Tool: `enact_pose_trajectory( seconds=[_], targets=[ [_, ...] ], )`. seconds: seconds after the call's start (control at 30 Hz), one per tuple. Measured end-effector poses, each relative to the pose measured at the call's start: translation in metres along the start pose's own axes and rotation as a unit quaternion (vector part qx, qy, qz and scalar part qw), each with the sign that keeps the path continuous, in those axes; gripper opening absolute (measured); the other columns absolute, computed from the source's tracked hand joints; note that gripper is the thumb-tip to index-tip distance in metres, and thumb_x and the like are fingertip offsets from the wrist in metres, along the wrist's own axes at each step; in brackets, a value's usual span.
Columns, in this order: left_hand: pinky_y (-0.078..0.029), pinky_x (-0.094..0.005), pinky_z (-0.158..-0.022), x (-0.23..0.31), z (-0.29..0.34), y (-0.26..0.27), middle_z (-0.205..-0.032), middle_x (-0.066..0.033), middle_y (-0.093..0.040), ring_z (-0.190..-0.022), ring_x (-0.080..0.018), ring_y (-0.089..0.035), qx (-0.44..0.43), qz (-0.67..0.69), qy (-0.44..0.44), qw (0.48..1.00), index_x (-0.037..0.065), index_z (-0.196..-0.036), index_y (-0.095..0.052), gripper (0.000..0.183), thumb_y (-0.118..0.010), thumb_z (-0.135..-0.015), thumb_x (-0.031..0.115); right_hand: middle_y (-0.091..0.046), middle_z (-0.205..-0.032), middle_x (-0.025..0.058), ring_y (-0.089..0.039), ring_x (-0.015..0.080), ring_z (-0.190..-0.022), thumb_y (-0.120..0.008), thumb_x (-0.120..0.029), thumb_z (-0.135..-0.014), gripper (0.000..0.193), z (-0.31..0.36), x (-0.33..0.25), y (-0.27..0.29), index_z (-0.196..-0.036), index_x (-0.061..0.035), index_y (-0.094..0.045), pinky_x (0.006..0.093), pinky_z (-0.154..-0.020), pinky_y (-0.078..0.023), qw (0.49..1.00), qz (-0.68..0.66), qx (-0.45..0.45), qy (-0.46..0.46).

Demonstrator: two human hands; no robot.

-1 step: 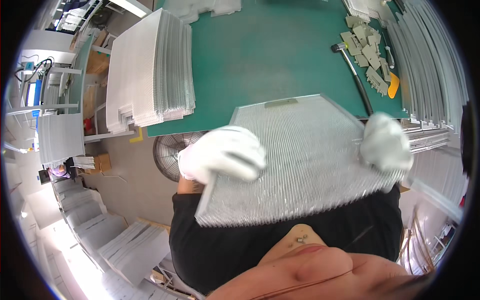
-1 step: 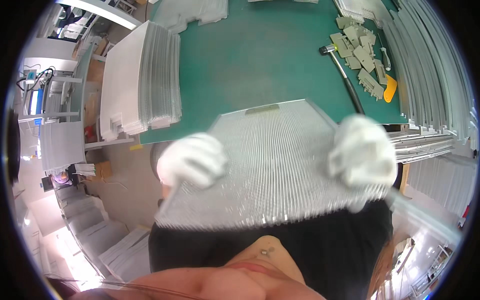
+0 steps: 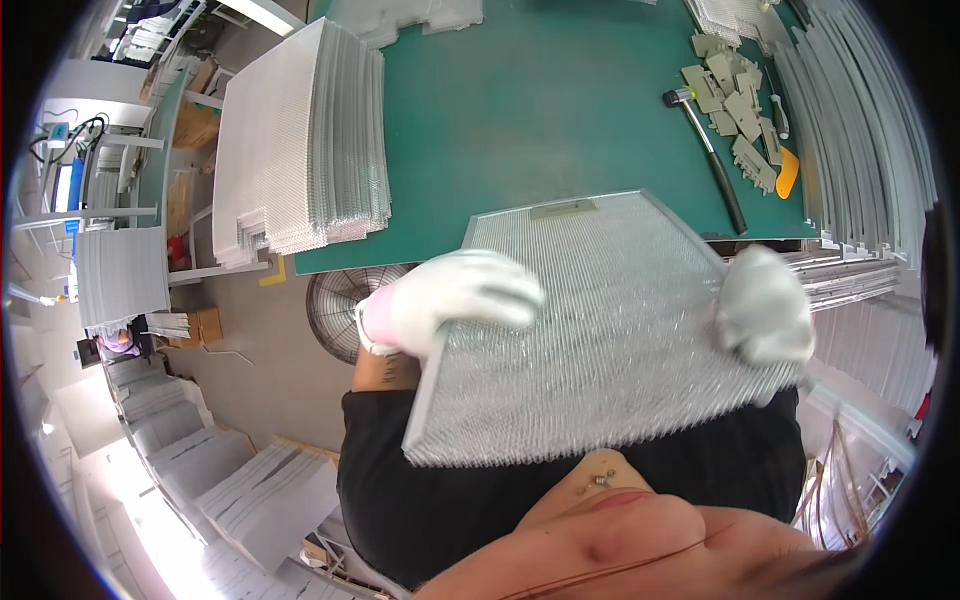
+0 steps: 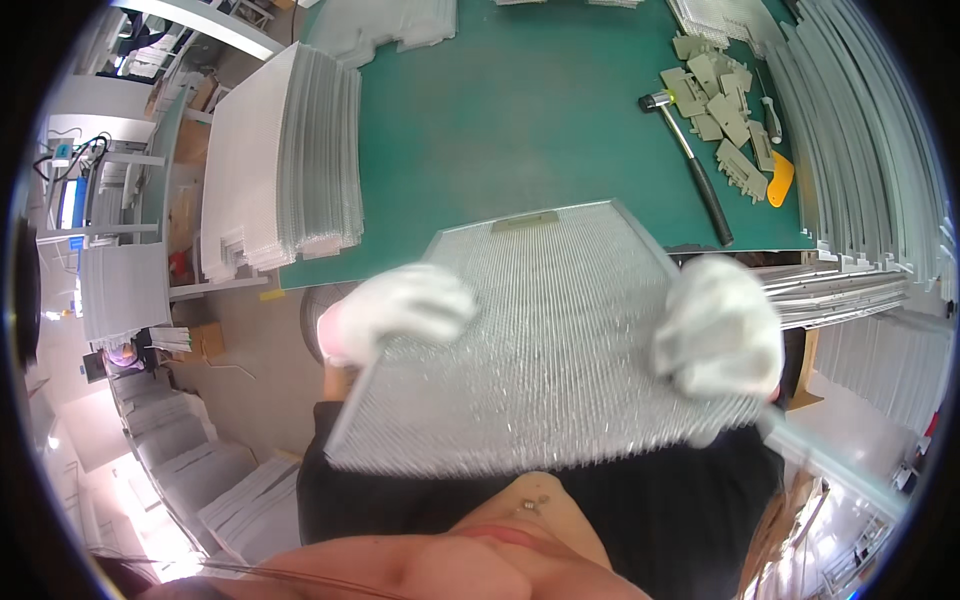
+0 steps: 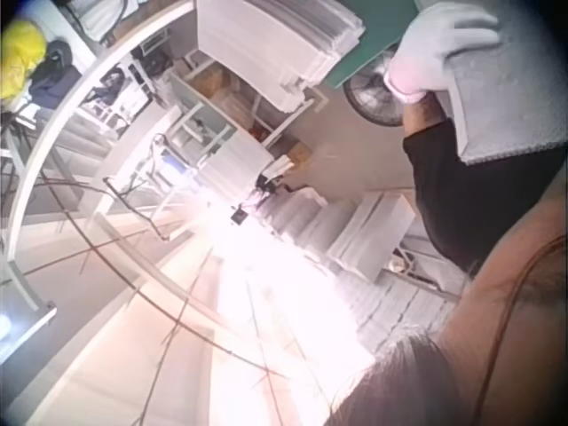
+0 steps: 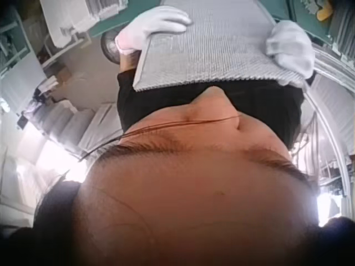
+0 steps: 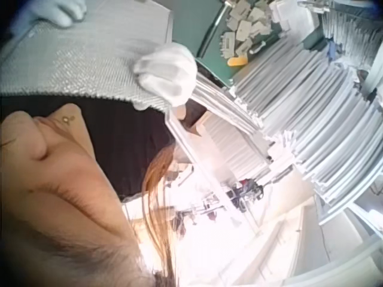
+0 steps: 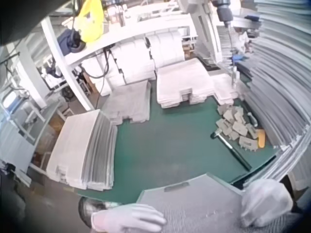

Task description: The person assembles rectangular panels by placing a mesh sheet on a workbench, positioning a plastic insert, and securing it with metal frame pieces. They use a hammer to tap the frame into place and a power drill to fasten the components together. The process is repeated for multiple units.

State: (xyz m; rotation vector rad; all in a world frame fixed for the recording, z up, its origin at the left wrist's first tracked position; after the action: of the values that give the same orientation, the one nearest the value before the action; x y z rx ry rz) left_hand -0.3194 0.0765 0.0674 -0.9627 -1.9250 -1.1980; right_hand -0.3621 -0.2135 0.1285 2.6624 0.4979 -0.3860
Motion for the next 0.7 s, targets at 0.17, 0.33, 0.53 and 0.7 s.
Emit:
enact_pose_trajectory(
  seconds=[0.17, 0.33, 0.53, 0.7],
  targets=[
    [-0.042, -0.0474, -0.114, -0.089, 0.045, -0.012, -0.139, -0.0175, -0.062, -0.130, -0.0388, -0.057, 0.086, -0.271, 0.316, 0.905, 0.004, -0.128, -0.067, 0.043, -0.064, -0.086, -0.001, -0.064, -0.069, 0.0078, -0.045, 0.0106, -0.041, -0.058, -0.022, -0.044, 0.026, 0.014, -0.023, -0.028, -0.049, -0.0084, -0.036, 0.0267, -0.035, -0.027, 0.998, -0.021, 0.003, -0.055],
    [-0.047, -0.0459, -0.104, -0.104, 0.066, 0.001, -0.114, -0.0125, -0.070, -0.117, -0.0340, -0.062, 0.129, -0.250, 0.292, 0.914, 0.006, -0.113, -0.071, 0.039, -0.056, -0.080, -0.009, -0.064, -0.069, 0.0078, -0.045, 0.0107, -0.041, -0.058, -0.022, -0.043, 0.028, 0.023, -0.026, -0.028, -0.049, -0.0081, -0.035, 0.0266, -0.034, -0.026, 0.997, -0.020, -0.018, -0.066],
    [-0.050, -0.0464, -0.100, -0.108, 0.024, 0.036, -0.107, -0.0167, -0.072, -0.111, -0.0348, -0.065, 0.154, -0.227, 0.277, 0.921, 0.002, -0.108, -0.072, 0.024, -0.055, -0.090, 0.003, -0.063, -0.067, 0.0083, -0.045, 0.0109, -0.040, -0.060, -0.020, -0.044, 0.027, 0.019, -0.026, -0.028, -0.050, -0.0067, -0.037, 0.0271, -0.034, -0.026, 0.996, -0.030, -0.020, -0.085],
    [-0.022, -0.0459, -0.127, -0.161, -0.062, -0.020, -0.164, -0.0191, -0.035, -0.156, -0.0357, -0.025, -0.106, -0.052, 0.208, 0.971, -0.002, -0.155, -0.039, 0.071, -0.043, -0.108, 0.051, -0.062, -0.066, 0.0069, -0.046, 0.0121, -0.040, -0.062, -0.017, -0.045, 0.026, 0.030, -0.026, -0.028, -0.050, -0.0072, -0.038, 0.0279, -0.034, -0.027, 0.996, -0.030, 0.021, -0.079]
  ],
)
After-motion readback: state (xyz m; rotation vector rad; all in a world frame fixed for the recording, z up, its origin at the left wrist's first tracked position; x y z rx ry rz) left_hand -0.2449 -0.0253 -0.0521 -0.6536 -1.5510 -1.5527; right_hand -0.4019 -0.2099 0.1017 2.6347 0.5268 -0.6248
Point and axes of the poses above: each hand's wrist, its own z-axis away from the middle knuckle, its own y-axis out of the back of the hand, x = y × z, the point moved 6 cm from there along -z, towards the middle knuckle
